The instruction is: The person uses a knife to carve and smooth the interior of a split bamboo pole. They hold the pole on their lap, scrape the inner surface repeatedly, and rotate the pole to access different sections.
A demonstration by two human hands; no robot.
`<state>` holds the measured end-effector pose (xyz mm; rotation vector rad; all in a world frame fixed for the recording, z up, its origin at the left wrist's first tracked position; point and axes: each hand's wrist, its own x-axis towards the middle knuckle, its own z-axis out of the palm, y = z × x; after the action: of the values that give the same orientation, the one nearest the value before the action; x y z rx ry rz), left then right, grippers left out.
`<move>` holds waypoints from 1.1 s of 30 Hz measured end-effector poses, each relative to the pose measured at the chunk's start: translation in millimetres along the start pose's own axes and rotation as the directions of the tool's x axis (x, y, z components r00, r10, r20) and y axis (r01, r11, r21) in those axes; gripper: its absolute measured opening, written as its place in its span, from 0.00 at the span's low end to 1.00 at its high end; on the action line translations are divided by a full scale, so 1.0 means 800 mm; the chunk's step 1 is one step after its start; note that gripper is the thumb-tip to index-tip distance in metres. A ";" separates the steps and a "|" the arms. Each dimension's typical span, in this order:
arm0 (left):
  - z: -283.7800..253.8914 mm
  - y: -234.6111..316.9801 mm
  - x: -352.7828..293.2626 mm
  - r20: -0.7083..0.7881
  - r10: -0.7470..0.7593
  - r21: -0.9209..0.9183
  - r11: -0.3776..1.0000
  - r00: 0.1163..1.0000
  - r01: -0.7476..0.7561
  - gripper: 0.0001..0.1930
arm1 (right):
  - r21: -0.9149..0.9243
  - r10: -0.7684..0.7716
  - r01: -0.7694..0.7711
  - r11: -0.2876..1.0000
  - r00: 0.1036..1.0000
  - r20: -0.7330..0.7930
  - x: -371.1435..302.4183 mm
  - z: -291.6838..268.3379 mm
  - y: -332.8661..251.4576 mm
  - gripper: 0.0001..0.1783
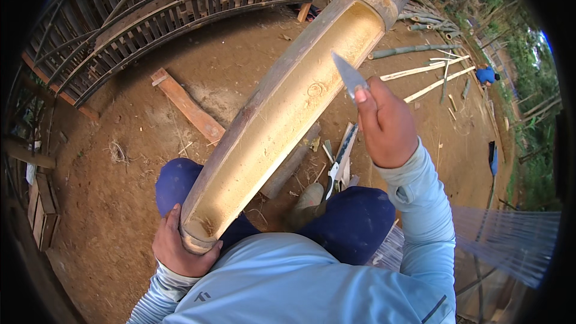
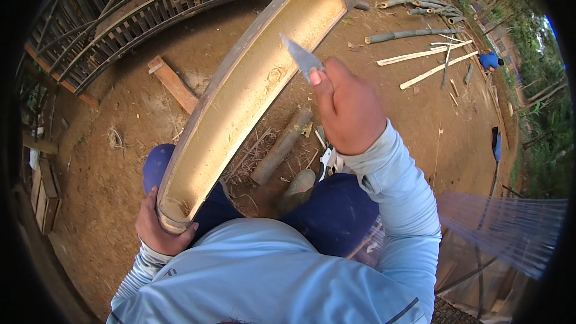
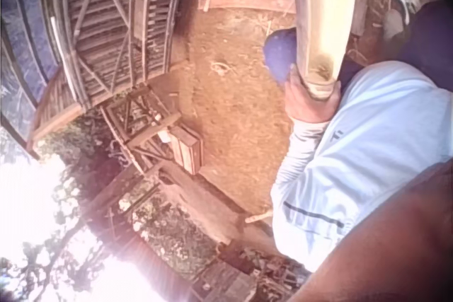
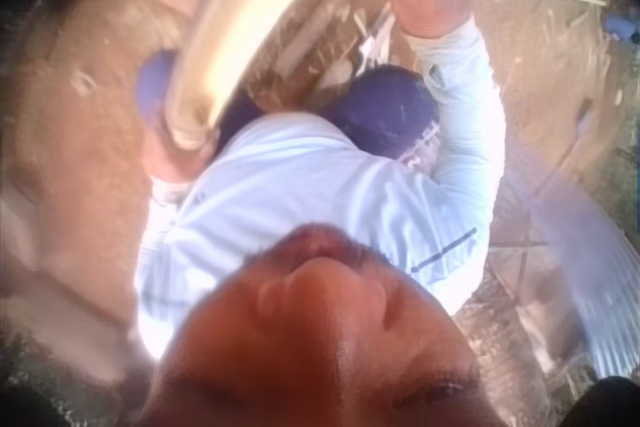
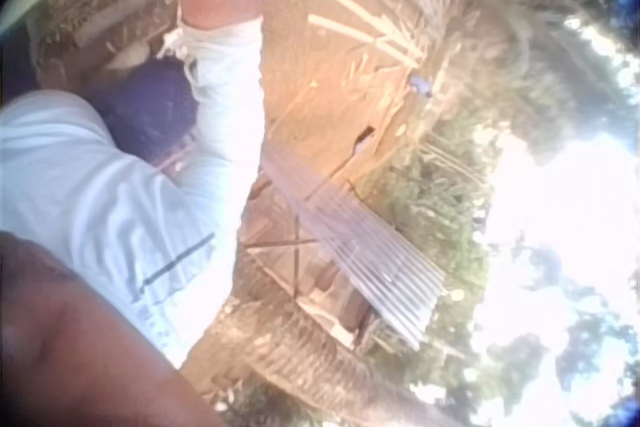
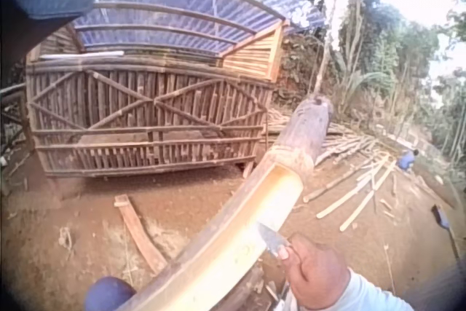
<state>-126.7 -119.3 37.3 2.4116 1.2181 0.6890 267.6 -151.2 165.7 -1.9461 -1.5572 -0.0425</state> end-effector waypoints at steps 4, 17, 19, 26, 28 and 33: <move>-0.001 0.003 0.009 -0.001 0.029 0.016 0.999 1.000 -0.029 0.55 | -0.129 -0.099 0.091 0.987 0.993 -0.058 0.016 -0.007 0.015 0.20; 0.004 -0.008 0.008 0.053 -0.032 -0.029 0.999 0.998 0.033 0.56 | -0.003 0.046 -0.046 0.999 0.999 -0.003 0.028 -0.018 0.008 0.16; 0.007 -0.007 0.010 0.011 0.026 -0.020 0.999 1.000 -0.025 0.55 | -0.010 0.005 -0.004 1.000 0.995 0.098 0.006 -0.006 -0.003 0.17; 0.009 -0.009 0.013 -0.016 0.085 0.004 0.996 0.996 -0.085 0.55 | -0.025 0.042 -0.041 0.999 0.999 0.021 0.037 -0.015 0.018 0.17; 0.011 -0.012 0.010 -0.019 0.103 0.010 0.995 0.994 -0.103 0.55 | -0.047 -0.044 0.049 0.998 0.995 0.089 0.014 -0.007 0.003 0.17; 0.011 -0.010 0.010 -0.017 0.090 -0.005 0.996 0.996 -0.090 0.56 | -0.097 -0.080 0.079 0.992 0.997 0.002 0.037 -0.016 0.012 0.16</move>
<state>-122.7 -108.7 28.2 2.4737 1.1181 0.7400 289.5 -132.6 183.1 -1.9560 -1.6585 -0.1563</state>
